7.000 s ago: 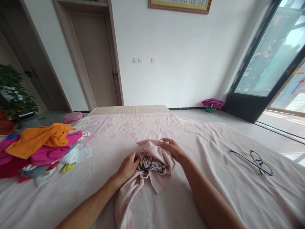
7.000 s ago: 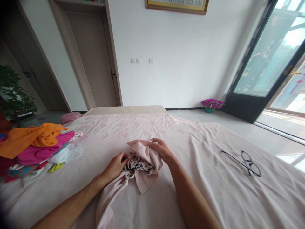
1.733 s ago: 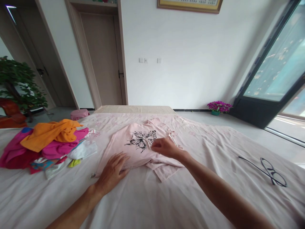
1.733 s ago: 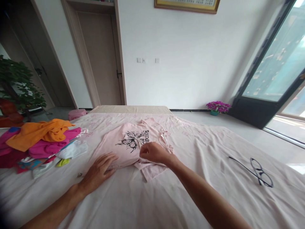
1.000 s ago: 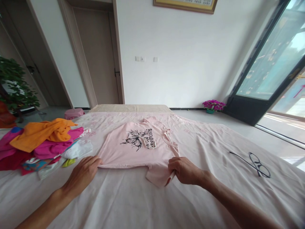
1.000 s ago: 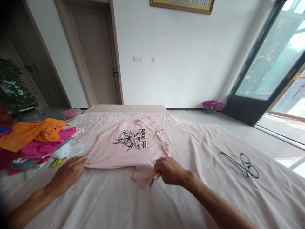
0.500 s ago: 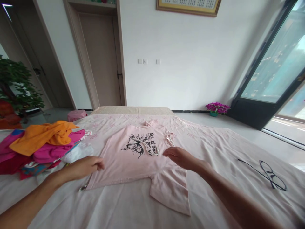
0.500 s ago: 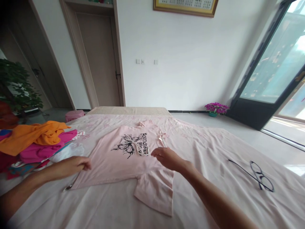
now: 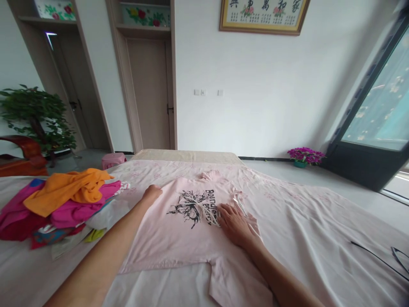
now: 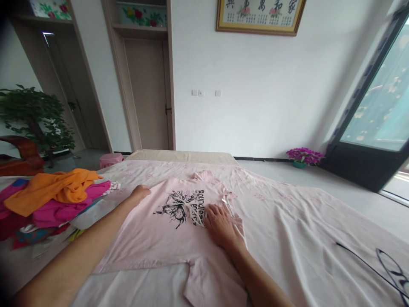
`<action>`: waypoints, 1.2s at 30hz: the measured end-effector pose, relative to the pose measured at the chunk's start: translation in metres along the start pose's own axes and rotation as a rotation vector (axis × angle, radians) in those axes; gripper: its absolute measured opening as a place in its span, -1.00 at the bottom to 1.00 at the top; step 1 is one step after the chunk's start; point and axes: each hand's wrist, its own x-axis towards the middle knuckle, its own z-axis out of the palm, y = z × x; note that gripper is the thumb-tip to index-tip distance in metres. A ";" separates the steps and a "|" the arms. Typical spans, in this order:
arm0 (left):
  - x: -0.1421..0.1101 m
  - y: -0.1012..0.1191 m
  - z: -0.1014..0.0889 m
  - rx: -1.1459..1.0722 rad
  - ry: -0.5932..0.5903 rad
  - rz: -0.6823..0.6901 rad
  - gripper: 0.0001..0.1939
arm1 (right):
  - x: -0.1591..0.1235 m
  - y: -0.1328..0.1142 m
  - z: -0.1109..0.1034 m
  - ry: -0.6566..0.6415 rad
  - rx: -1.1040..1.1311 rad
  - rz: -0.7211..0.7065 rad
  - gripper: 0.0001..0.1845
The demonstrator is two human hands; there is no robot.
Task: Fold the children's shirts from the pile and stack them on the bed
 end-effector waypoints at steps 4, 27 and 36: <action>-0.032 0.022 0.026 0.019 -0.087 0.314 -0.82 | 0.000 -0.001 -0.003 0.009 0.009 -0.005 -0.54; -0.032 0.038 0.078 -0.023 0.091 0.384 -0.70 | 0.002 -0.004 -0.004 0.008 -0.005 0.017 -0.56; -0.037 0.047 0.081 0.149 0.063 0.543 -0.55 | 0.002 -0.004 -0.004 0.007 -0.009 0.011 -0.56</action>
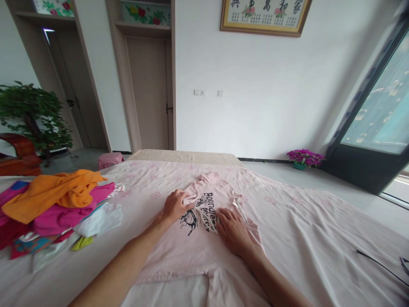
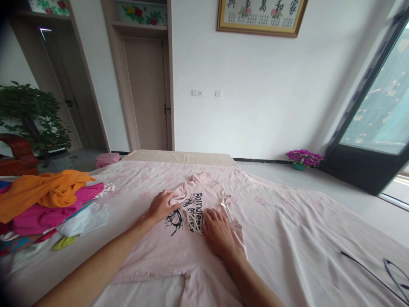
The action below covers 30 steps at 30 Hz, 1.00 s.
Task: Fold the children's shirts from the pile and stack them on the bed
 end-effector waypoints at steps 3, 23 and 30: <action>-0.007 0.008 -0.003 0.082 -0.046 0.027 -0.71 | 0.001 0.002 0.002 0.006 -0.001 -0.004 -0.57; 0.038 -0.062 -0.049 0.053 0.010 -0.292 -0.54 | 0.001 0.000 0.001 0.000 -0.056 -0.015 -0.53; -0.011 -0.043 0.010 0.072 -0.212 -0.093 -0.38 | -0.002 0.014 0.018 -0.058 -0.124 0.010 -0.43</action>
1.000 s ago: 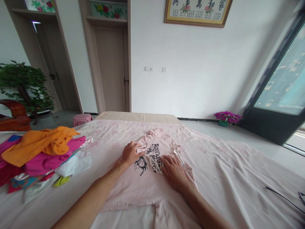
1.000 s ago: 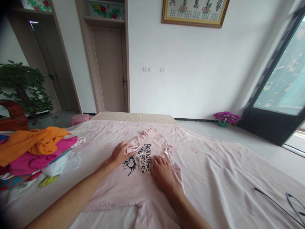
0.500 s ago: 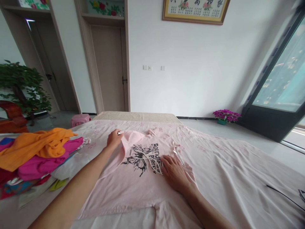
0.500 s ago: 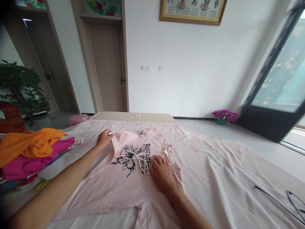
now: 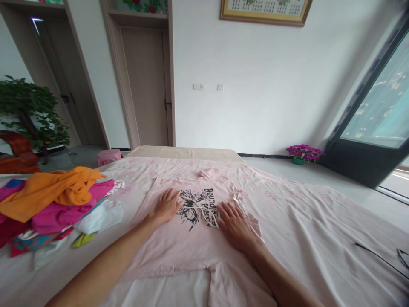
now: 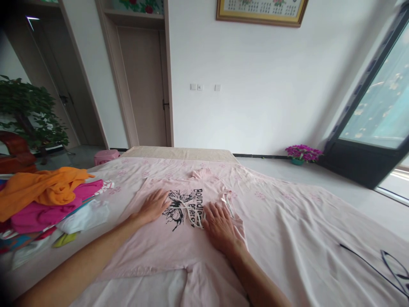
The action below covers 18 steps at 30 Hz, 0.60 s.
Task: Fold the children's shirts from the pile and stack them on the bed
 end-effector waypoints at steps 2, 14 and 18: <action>-0.003 -0.018 0.001 0.096 -0.018 -0.032 -0.36 | -0.001 0.008 0.001 -0.049 -0.010 0.046 -0.39; -0.055 -0.021 -0.019 0.299 0.017 -0.081 -0.40 | -0.002 0.024 -0.009 -0.232 0.015 0.264 -0.30; -0.092 -0.016 -0.014 0.245 -0.005 0.103 -0.38 | -0.009 0.029 -0.016 -0.279 0.009 0.218 -0.29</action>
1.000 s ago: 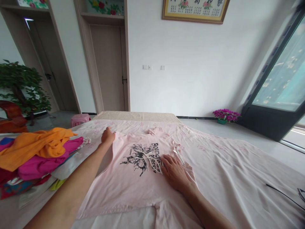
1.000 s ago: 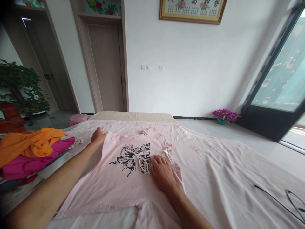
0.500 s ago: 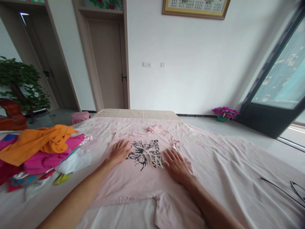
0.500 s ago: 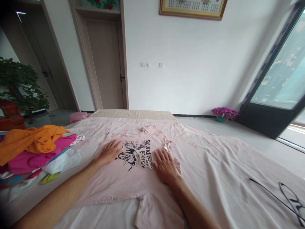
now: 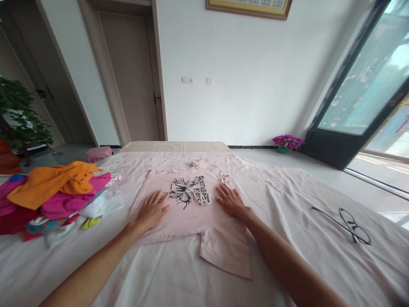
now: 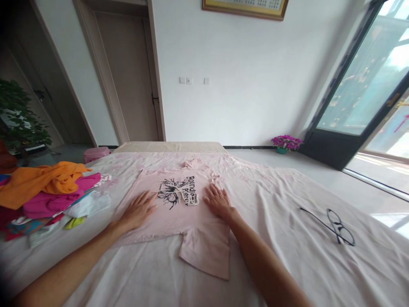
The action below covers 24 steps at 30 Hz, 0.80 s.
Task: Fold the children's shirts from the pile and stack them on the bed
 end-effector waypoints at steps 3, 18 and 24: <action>-0.020 -0.013 0.002 0.012 0.022 -0.008 -0.40 | -0.013 0.013 -0.004 0.005 -0.038 -0.025 -0.31; -0.078 0.101 -0.067 -0.410 -0.020 0.757 -0.59 | -0.136 0.030 -0.060 0.018 0.253 -0.524 -0.51; -0.078 0.142 -0.052 -0.277 0.047 0.889 -0.74 | -0.148 0.030 -0.059 -0.009 0.291 -0.533 -0.56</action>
